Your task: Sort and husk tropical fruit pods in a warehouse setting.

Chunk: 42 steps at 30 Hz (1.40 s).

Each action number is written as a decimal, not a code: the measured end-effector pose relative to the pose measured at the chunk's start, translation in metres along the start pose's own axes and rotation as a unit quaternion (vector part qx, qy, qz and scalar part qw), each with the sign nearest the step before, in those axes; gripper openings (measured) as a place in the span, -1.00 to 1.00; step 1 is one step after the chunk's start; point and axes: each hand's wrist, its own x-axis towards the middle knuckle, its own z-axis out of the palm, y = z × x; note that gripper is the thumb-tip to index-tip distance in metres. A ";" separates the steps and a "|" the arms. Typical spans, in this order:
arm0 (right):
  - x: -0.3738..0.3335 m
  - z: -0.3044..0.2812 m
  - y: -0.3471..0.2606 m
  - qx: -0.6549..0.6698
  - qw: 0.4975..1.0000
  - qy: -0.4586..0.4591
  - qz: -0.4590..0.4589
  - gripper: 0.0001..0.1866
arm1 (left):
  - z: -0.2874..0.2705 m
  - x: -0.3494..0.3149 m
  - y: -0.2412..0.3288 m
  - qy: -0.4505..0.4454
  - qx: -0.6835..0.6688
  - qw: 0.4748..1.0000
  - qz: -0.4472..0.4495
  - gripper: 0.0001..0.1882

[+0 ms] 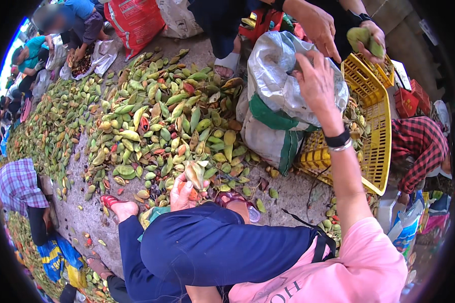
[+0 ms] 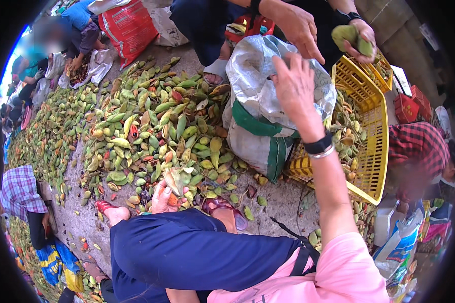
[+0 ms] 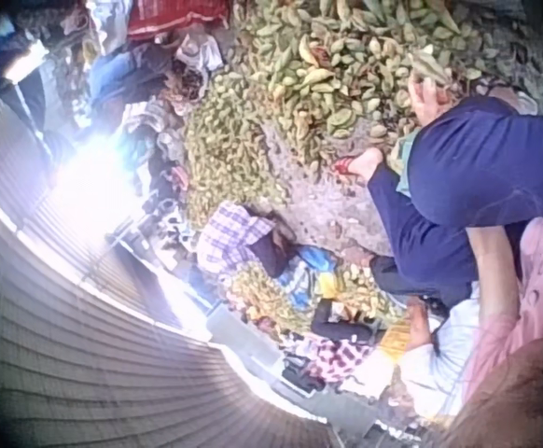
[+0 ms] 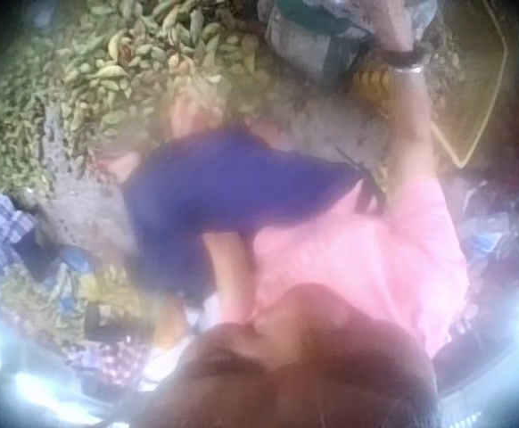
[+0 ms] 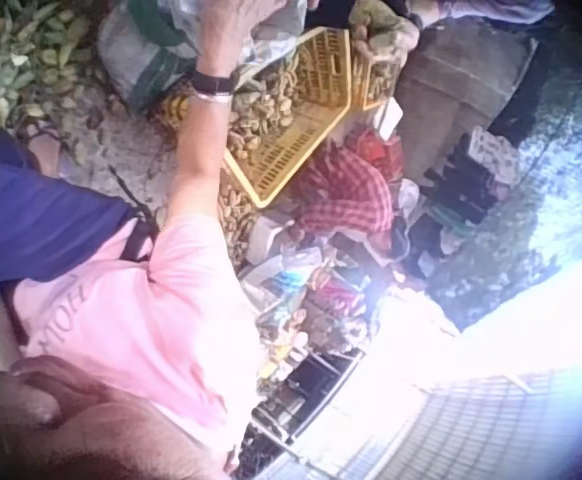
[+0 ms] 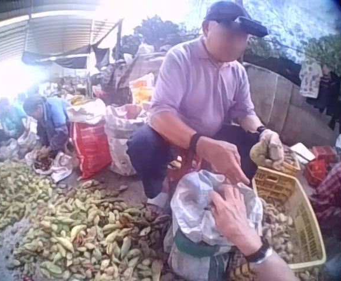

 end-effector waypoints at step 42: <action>-0.099 -0.116 0.046 0.048 0.997 -0.056 0.023 -0.44 | -0.069 -0.010 -0.017 0.036 0.031 0.994 -0.098 -0.44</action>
